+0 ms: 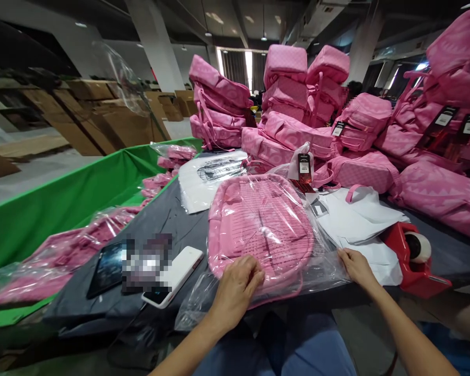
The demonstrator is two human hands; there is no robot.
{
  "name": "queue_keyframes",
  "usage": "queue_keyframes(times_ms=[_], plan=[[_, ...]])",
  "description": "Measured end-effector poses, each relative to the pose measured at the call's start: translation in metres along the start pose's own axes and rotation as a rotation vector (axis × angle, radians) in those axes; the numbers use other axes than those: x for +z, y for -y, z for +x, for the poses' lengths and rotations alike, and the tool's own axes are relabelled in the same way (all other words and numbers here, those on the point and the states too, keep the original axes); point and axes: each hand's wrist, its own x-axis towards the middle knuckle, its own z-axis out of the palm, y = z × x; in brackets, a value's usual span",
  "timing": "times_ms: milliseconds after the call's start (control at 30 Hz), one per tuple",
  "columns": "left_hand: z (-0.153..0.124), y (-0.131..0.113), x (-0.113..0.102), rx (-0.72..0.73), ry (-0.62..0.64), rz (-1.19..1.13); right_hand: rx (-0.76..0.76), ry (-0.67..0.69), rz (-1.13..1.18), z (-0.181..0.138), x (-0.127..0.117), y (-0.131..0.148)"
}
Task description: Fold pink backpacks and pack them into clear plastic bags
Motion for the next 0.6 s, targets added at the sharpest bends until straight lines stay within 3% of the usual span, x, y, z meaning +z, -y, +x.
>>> queue_keyframes(times_ms=[133,267,367,467,600], plan=[[0.002,0.000,0.002,-0.001,-0.027,0.035,-0.022,-0.120,-0.051,-0.018,-0.044,-0.005],[0.004,0.003,0.000,0.014,0.002,0.027,-0.030,-0.511,-0.167,-0.044,-0.114,-0.030],[0.004,0.012,0.000,0.029,0.012,0.020,0.092,-0.709,-0.127,-0.056,-0.155,-0.045],[0.006,0.030,0.004,0.039,-0.007,-0.002,0.200,-0.703,-0.008,-0.056,-0.172,-0.056],[0.007,0.057,0.012,0.066,-0.016,-0.006,0.318,-0.646,0.070,-0.046,-0.167,-0.072]])
